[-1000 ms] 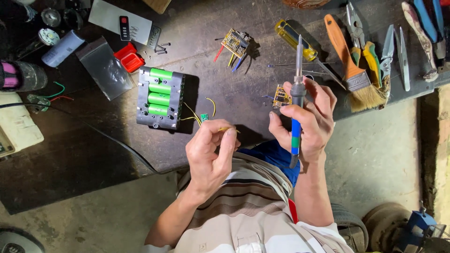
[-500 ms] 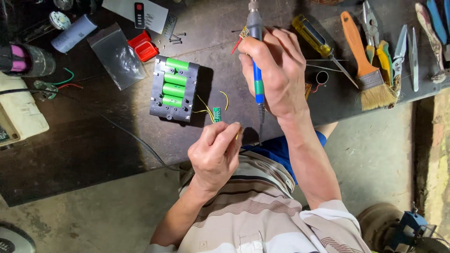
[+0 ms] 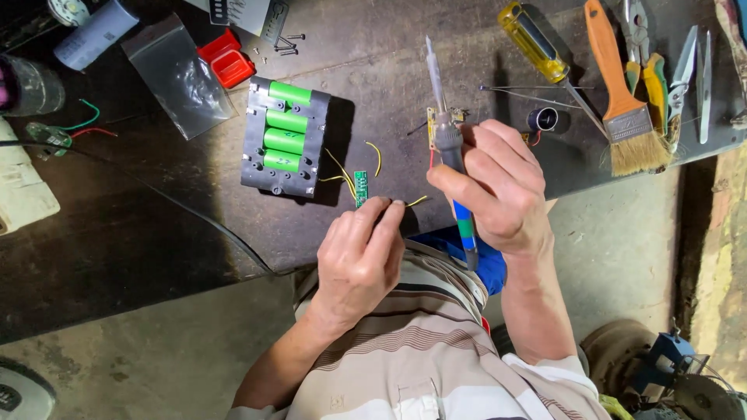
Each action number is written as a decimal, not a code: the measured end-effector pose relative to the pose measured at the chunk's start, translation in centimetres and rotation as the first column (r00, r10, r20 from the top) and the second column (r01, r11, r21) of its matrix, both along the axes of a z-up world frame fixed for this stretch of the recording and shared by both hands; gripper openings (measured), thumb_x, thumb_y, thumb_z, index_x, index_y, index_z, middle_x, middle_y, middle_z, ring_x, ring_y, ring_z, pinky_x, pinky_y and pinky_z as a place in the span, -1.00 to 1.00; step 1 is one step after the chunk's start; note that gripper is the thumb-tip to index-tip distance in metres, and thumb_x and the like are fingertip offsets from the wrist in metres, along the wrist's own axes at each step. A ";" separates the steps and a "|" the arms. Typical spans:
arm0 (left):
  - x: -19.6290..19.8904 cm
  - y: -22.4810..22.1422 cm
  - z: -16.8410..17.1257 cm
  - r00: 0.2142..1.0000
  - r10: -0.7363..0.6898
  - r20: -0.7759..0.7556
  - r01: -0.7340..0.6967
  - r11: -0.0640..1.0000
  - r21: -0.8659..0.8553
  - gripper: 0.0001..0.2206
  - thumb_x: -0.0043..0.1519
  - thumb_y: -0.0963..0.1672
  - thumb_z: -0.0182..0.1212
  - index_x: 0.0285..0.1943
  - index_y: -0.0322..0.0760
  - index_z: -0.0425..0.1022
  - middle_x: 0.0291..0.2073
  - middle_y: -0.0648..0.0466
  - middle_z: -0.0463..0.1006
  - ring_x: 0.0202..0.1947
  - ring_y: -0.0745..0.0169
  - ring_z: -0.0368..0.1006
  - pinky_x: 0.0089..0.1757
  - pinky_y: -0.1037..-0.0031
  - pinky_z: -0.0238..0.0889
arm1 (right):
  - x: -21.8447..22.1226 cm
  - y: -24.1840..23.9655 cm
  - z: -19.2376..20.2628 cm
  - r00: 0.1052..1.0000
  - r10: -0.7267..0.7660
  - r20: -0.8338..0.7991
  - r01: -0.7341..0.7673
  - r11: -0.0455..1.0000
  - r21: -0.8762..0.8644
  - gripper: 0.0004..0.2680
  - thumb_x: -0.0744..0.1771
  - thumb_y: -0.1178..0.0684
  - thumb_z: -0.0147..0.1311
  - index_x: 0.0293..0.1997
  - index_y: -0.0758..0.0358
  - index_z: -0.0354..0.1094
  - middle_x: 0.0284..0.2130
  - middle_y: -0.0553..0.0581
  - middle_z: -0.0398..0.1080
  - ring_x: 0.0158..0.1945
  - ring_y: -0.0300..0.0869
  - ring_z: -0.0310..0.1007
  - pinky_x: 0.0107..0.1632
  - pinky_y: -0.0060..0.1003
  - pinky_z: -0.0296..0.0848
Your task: Soldering wires onto a small circuit board at an electronics repair workbench.
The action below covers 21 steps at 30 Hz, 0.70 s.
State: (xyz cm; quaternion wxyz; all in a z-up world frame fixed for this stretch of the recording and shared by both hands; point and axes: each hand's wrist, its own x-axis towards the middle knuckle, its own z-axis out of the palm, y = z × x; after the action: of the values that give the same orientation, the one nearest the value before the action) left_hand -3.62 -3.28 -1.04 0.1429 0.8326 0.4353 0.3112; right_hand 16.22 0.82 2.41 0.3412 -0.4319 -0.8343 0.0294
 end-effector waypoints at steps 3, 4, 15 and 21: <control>-0.6 0.5 0.4 0.984 0.013 0.178 0.002 0.996 -0.086 -0.86 0.33 -0.30 0.16 0.04 -0.48 0.49 -0.10 -0.18 0.50 -0.30 -0.06 0.46 -0.18 0.29 0.41 | 0.1 -1.6 0.0 0.998 -0.059 0.019 0.058 0.997 0.051 -0.86 0.36 0.46 0.16 -0.26 0.36 0.41 -0.50 0.24 0.18 -0.24 0.19 0.46 -0.10 0.08 0.48; -0.7 0.8 0.5 0.984 0.054 0.169 -0.045 0.997 -0.056 -0.89 0.32 -0.28 0.22 0.00 -0.46 0.51 -0.15 -0.16 0.51 -0.31 -0.02 0.47 -0.23 0.32 0.42 | 0.3 -2.4 -0.4 0.996 -0.079 -0.045 0.081 0.995 0.052 -0.87 0.35 0.43 0.19 -0.20 0.32 0.41 -0.39 0.31 0.36 -0.21 0.21 0.51 -0.05 0.12 0.49; 2.3 3.2 -0.1 0.901 0.372 -0.222 -0.308 0.910 0.277 -0.88 0.18 -0.11 0.39 -0.16 -0.17 0.61 -0.34 0.13 0.44 -0.54 0.27 0.34 -0.42 0.47 0.22 | 2.0 -7.7 -4.5 0.888 -0.055 -0.456 0.127 0.983 0.130 -0.91 0.29 0.26 0.29 -0.29 0.24 0.44 -0.43 0.39 0.56 -0.39 0.19 0.55 -0.26 0.08 0.53; 2.2 3.0 -0.3 0.904 0.331 -0.269 -0.269 0.932 0.243 -0.94 0.16 -0.18 0.37 -0.23 -0.19 0.61 -0.36 0.16 0.45 -0.62 0.31 0.38 -0.47 0.51 0.23 | 2.6 -8.0 -4.9 0.847 -0.056 -0.529 0.149 0.980 0.134 -0.90 0.30 0.27 0.28 -0.25 0.27 0.40 -0.40 0.46 0.54 -0.39 0.21 0.52 -0.26 0.09 0.53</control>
State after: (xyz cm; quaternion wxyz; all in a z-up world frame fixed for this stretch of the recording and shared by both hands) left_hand -1.37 -0.33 -1.30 -0.0605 0.8033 0.5421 0.2390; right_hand 18.84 -7.17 -2.50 0.5915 -0.4211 -0.6853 0.0561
